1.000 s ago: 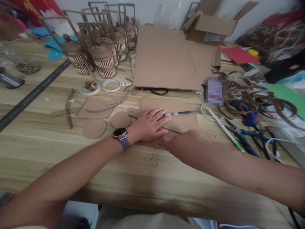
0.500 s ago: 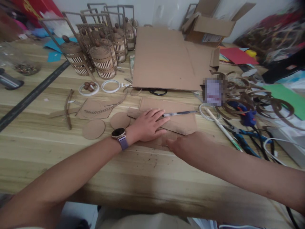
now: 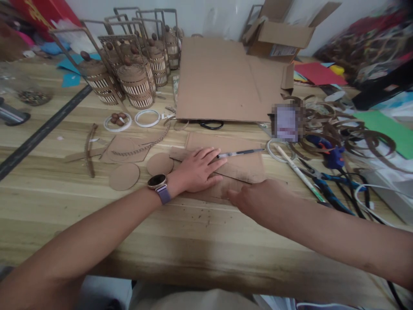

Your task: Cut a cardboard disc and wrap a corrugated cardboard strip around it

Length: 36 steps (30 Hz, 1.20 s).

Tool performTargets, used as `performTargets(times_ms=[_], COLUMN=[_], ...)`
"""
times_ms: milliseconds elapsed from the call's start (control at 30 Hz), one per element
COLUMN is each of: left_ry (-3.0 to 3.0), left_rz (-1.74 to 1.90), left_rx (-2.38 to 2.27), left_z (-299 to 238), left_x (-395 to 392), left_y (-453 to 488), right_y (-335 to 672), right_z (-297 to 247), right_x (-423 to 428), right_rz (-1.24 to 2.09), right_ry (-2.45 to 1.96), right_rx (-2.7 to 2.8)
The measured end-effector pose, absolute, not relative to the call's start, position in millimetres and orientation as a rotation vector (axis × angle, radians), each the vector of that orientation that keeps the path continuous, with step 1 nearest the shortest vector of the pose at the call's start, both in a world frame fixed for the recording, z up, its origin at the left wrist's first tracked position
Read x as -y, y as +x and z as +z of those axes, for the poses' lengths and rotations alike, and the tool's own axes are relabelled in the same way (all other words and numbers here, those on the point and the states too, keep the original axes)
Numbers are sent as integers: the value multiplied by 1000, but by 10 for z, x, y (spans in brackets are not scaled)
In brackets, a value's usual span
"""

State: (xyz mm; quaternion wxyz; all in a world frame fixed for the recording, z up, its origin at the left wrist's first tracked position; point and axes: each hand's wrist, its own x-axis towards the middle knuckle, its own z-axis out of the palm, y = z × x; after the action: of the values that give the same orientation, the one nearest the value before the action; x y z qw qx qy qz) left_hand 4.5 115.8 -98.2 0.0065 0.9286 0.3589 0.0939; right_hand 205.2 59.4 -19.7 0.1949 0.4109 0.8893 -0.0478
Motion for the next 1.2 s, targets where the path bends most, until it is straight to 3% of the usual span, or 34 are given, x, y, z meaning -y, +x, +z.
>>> performTargets(times_ms=[133,1200], left_ry=[2907,2927], left_rz=[296,276], left_rx=[-1120,-1139], left_z=[-993,-995], left_x=[-1158,-1158], left_y=[41,40], right_y=[2047,2368], right_z=[-148,-174], right_x=[-600,-585], right_rz=[7,15], right_ry=[931,960], right_rx=[-2367,-2366])
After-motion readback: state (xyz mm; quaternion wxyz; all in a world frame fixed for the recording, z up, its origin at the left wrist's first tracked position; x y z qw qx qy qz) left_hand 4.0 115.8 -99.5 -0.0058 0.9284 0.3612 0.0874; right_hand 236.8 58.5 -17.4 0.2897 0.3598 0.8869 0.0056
